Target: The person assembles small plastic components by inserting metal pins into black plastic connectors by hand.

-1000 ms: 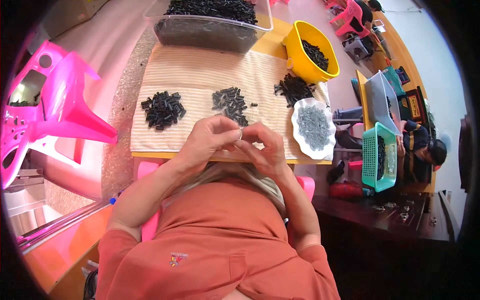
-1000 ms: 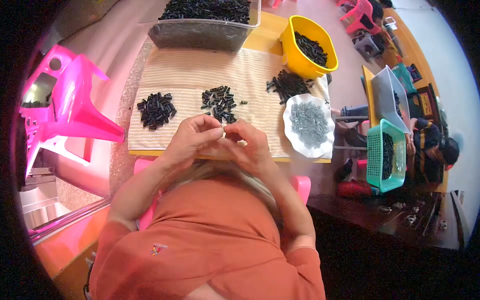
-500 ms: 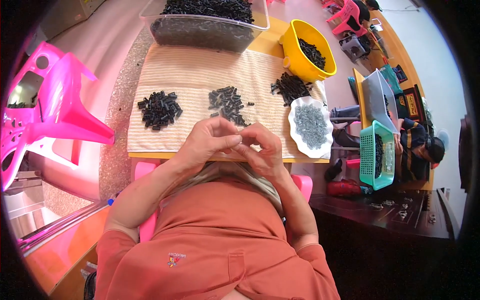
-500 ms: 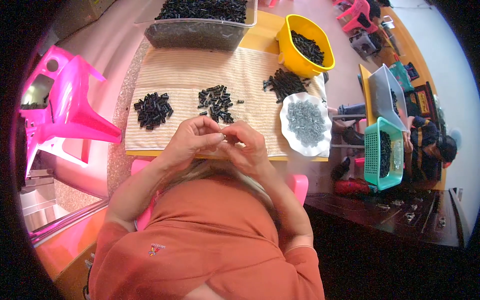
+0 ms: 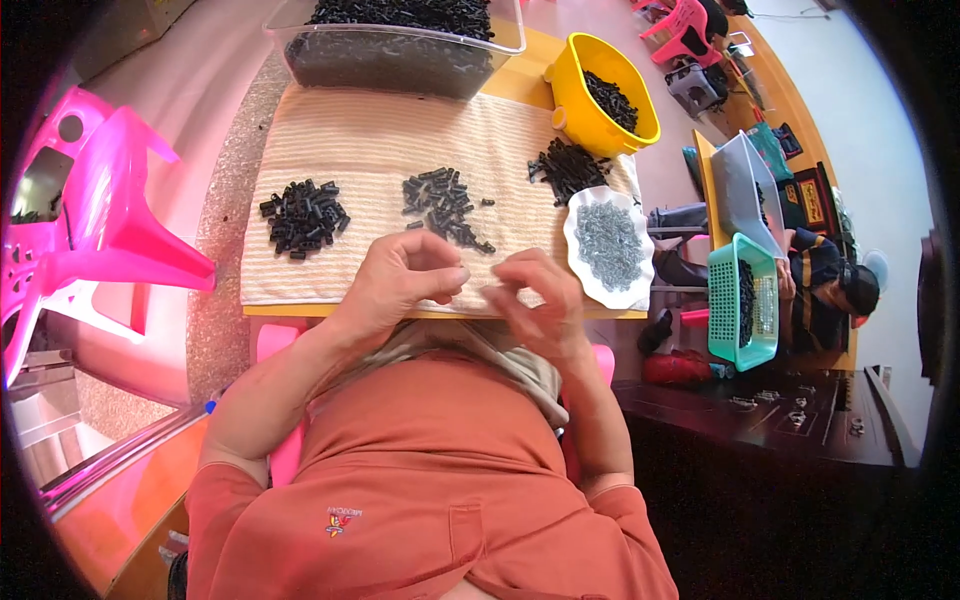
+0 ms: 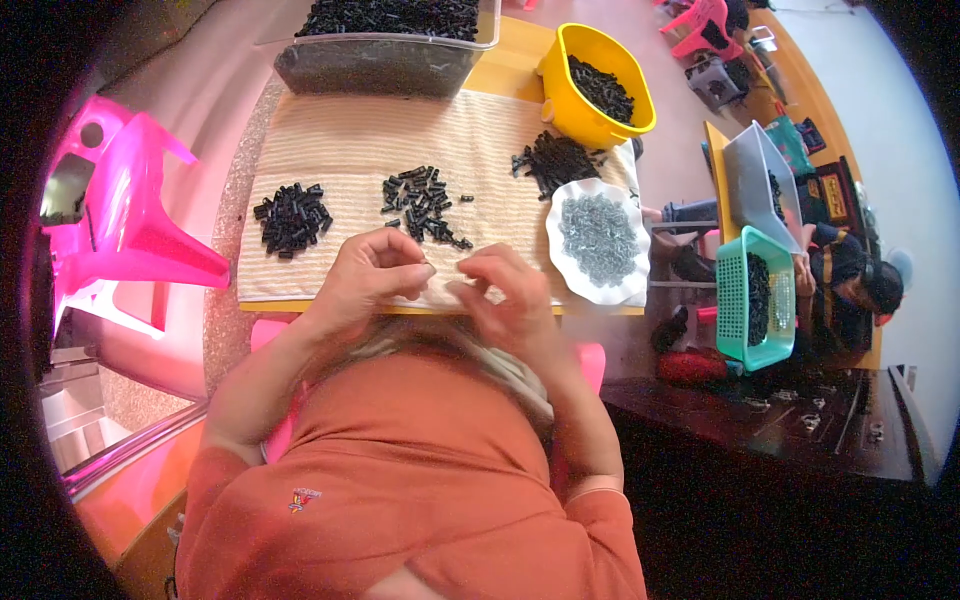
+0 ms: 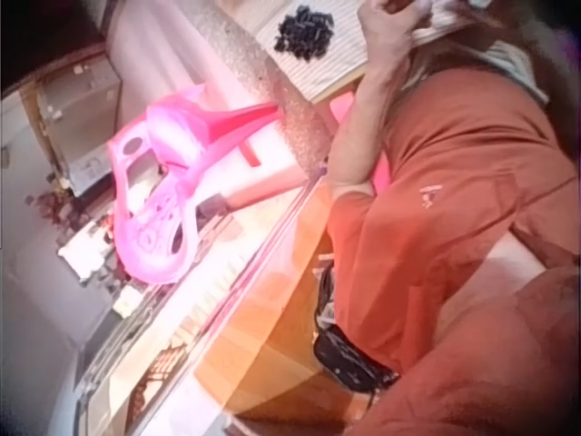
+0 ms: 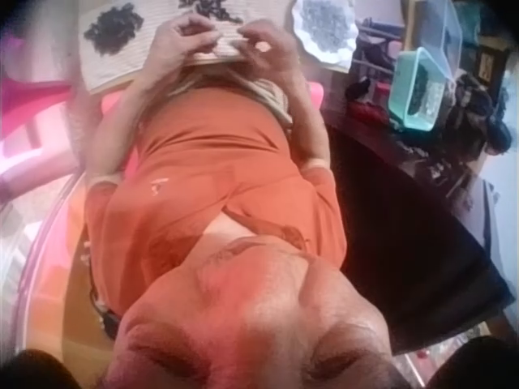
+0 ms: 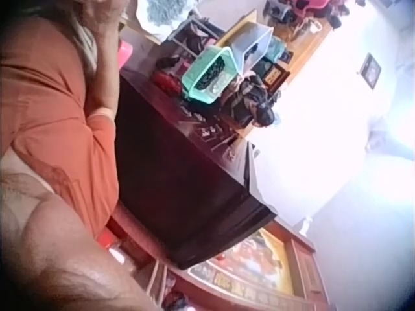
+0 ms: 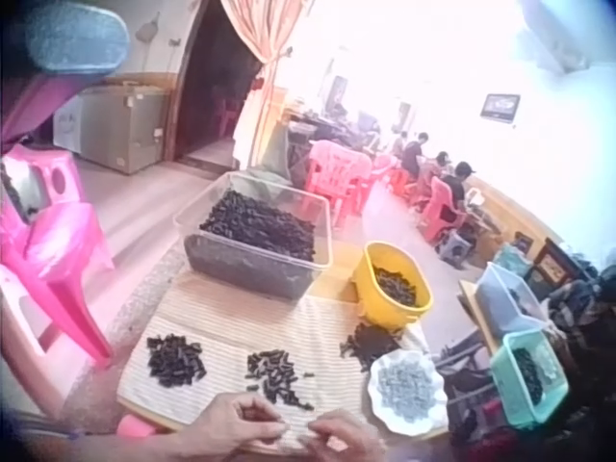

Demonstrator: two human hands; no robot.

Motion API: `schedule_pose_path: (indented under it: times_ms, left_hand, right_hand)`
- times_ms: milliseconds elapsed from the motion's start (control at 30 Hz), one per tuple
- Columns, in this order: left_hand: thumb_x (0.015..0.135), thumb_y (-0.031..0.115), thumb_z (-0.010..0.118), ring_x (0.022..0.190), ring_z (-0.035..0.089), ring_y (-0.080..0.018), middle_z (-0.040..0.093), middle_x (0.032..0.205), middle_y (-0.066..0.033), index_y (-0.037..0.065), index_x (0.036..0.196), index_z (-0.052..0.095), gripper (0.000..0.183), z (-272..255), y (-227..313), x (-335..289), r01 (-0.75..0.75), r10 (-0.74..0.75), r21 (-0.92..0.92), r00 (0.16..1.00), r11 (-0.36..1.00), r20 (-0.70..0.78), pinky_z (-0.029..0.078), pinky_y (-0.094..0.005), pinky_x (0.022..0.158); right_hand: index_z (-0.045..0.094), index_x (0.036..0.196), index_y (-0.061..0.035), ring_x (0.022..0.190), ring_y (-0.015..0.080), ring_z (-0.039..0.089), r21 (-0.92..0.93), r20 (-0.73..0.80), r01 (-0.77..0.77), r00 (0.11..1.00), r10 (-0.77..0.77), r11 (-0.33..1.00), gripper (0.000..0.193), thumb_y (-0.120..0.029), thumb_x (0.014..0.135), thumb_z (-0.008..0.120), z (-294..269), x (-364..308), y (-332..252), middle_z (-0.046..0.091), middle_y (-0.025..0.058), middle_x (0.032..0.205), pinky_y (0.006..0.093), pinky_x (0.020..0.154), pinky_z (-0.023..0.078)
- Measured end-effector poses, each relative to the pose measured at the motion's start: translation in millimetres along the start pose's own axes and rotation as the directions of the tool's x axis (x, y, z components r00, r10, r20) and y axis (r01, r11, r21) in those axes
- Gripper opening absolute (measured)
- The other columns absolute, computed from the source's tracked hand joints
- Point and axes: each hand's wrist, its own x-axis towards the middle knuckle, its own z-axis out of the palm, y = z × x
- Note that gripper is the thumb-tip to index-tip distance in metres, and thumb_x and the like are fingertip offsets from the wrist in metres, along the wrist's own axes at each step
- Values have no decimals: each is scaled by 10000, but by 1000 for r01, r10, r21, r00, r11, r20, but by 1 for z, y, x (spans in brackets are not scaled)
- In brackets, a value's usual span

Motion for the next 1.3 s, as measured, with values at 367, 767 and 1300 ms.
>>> schedule_pose_path:
  times_ms: [367, 767, 1300]
  left_hand:
    - [844, 41, 752, 710, 625, -99, 674, 815, -48, 6, 948, 652, 148, 6, -8, -1, -9, 9, -21, 1000, 1000, -2, 527, -240, 660]
    - [849, 39, 748, 694, 615, -88, 671, 793, -43, 10, 924, 652, 126, 8, -8, -2, -9, 9, -16, 1000, 1000, 13, 512, -225, 640]
    - [842, 49, 745, 701, 602, -82, 657, 794, -28, 27, 897, 647, 115, 8, -7, -2, 1, -1, 24, 1000, 1000, -5, 517, -236, 647]
  right_hand:
    - [660, 1072, -20, 1045, 352, 542, -796, -135, -181, 983, 122, 578, 350, -227, 807, 758, -68, -40, 37, 607, 143, 1078, 440, 861, 478]
    - [658, 1020, -24, 1027, 354, 531, -751, -152, -179, 984, 98, 636, 306, -177, 786, 781, -58, -40, 45, 593, 140, 1041, 439, 837, 468]
    - [667, 905, -11, 854, 348, 596, -716, -251, -103, 961, -118, 690, 150, -71, 794, 747, -44, -40, 56, 627, 135, 894, 450, 859, 505]
